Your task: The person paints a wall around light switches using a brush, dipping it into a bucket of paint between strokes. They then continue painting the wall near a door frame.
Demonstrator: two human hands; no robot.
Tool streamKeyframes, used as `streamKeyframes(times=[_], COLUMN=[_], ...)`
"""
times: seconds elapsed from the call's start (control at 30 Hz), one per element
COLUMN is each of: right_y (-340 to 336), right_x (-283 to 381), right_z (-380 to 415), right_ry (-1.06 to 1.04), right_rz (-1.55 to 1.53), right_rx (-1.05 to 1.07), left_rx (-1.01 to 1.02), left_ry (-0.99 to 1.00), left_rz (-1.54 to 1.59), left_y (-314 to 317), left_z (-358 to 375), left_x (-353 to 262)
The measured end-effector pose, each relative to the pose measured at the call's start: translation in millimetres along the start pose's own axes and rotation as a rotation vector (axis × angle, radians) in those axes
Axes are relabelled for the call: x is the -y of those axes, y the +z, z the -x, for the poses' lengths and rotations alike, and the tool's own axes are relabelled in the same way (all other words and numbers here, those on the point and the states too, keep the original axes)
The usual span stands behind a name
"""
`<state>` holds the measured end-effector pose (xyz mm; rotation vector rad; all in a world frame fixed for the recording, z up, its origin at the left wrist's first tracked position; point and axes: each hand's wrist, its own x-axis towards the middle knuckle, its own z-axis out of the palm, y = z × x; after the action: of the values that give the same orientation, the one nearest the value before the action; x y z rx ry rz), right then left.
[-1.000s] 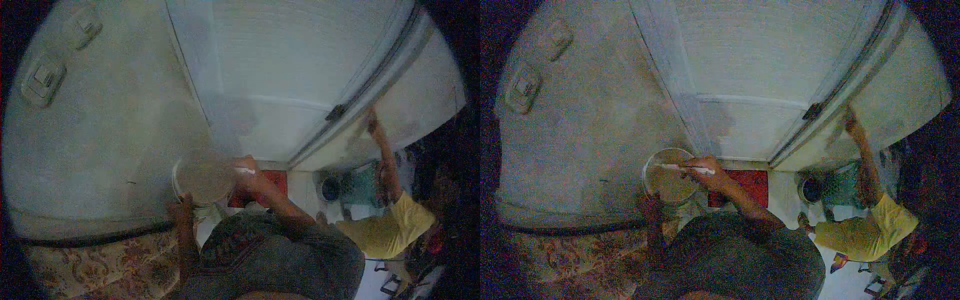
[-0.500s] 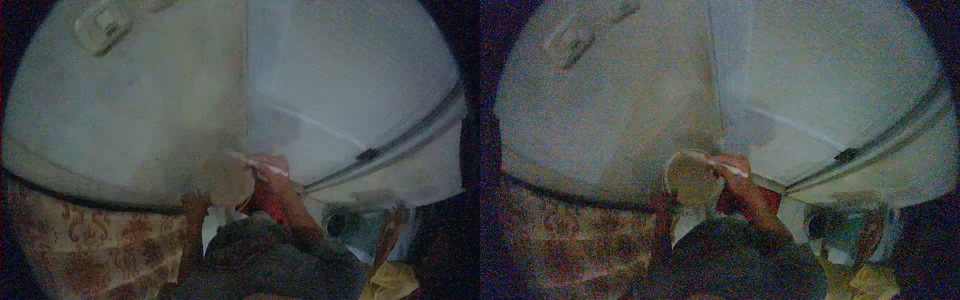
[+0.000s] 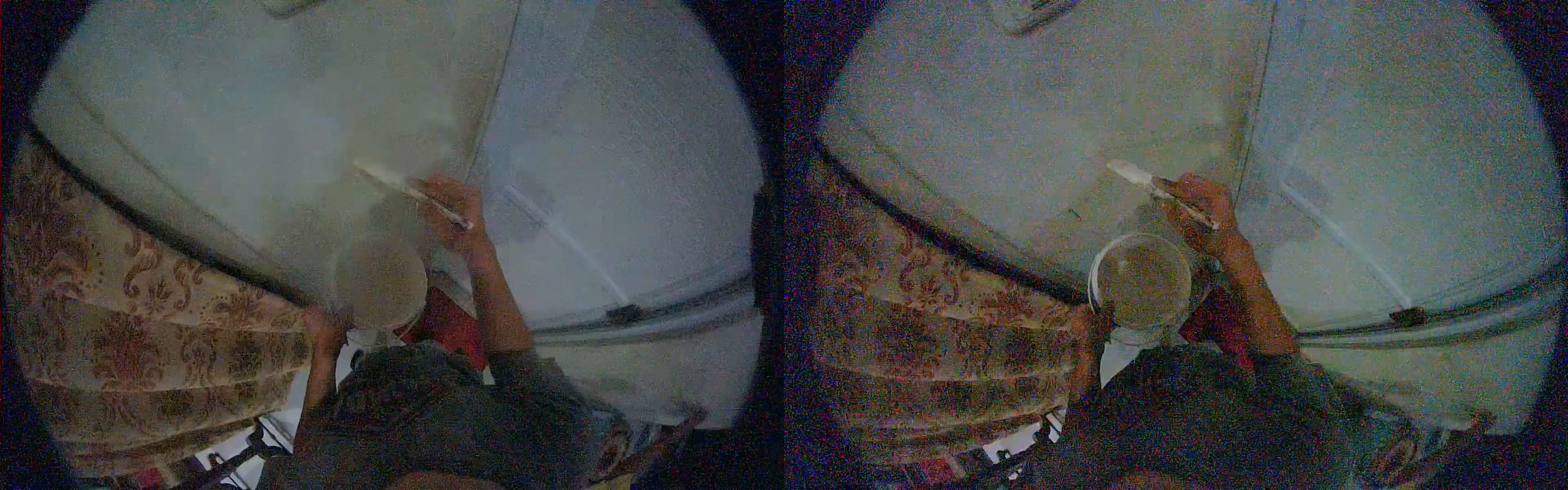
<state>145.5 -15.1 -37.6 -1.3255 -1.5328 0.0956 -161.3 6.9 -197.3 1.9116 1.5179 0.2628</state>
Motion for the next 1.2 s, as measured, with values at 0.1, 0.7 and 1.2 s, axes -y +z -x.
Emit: streamKeyframes(times=[0.1,0.7,1.2], right_y=[13.2,16.7,45.4], right_x=[-7.7,-18.0,-62.7], right_z=[-18.0,-50.8,-54.2], right_ry=[-0.174,-0.455,-0.438], right_rz=[-0.064,0.084,0.056], right_rx=[-0.095,-0.218,0.018], left_rx=[-0.331,-0.057,-0.415], left_ry=[0.038,-0.267,-0.03], left_rz=[-0.175,-0.007,0.008], left_y=[5.0,-33.2,28.9], left_z=[-0.9,38.9,8.9], left_x=[1.6,-80.2,-24.0])
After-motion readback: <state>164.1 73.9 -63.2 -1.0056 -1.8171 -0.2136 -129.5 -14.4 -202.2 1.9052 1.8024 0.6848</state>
